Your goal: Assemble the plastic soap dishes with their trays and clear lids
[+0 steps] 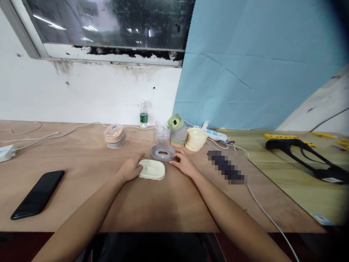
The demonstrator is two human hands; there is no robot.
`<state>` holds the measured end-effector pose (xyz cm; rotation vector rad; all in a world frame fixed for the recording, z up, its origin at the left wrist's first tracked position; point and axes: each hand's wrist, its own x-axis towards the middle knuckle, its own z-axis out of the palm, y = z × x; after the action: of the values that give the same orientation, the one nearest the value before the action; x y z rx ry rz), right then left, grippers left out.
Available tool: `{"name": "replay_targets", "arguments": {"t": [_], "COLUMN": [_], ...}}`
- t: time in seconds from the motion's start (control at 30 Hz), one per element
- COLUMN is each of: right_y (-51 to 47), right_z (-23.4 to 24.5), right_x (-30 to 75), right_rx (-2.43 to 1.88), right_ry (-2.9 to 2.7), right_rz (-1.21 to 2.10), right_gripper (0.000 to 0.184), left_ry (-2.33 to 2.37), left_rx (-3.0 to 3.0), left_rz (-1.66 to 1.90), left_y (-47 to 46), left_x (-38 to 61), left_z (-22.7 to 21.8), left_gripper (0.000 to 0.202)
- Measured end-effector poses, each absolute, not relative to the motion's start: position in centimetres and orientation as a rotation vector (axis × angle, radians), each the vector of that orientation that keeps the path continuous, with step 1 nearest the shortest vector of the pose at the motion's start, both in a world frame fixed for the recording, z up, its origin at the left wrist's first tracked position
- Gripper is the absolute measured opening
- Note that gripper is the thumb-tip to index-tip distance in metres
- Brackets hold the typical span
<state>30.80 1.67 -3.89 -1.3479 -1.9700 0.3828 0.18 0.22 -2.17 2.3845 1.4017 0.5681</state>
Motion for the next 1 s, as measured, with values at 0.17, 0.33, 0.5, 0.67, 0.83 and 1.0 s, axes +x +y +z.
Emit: {"name": "replay_targets", "arguments": {"t": [0.17, 0.33, 0.5, 0.67, 0.83, 1.0], "right_y": [1.2, -0.7, -2.7, -2.8, -3.1, -2.8], "right_z": [-3.2, -1.6, -1.3, -1.9, -1.7, -2.0], "right_x": [30.3, 28.8, 27.1, 26.9, 26.4, 25.8], "right_rx": [-1.326, -1.125, -1.01, -0.994, -1.186, -1.228], "right_ry": [-1.821, -1.888, -1.971, -1.854, -1.815, -1.83], "right_rz": [0.349, 0.427, 0.574, 0.559, 0.608, 0.692], "right_gripper": [0.023, 0.023, 0.029, 0.055, 0.054, 0.048], "left_ry": [1.382, 1.406, 1.311, 1.517, 1.575, 1.548], "left_rx": [2.337, 2.285, 2.43, 2.271, 2.316, 2.368], "left_rz": [0.702, 0.975, 1.018, 1.027, 0.818, 0.69], "left_y": [-0.1, -0.6, -1.1, -1.7, -1.8, -1.3], "left_x": [0.5, 0.6, 0.2, 0.6, 0.8, 0.5], "left_z": [-2.3, -1.4, -0.7, -0.3, 0.3, 0.1], "left_gripper": [0.055, 0.08, 0.055, 0.049, 0.078, 0.052]}}
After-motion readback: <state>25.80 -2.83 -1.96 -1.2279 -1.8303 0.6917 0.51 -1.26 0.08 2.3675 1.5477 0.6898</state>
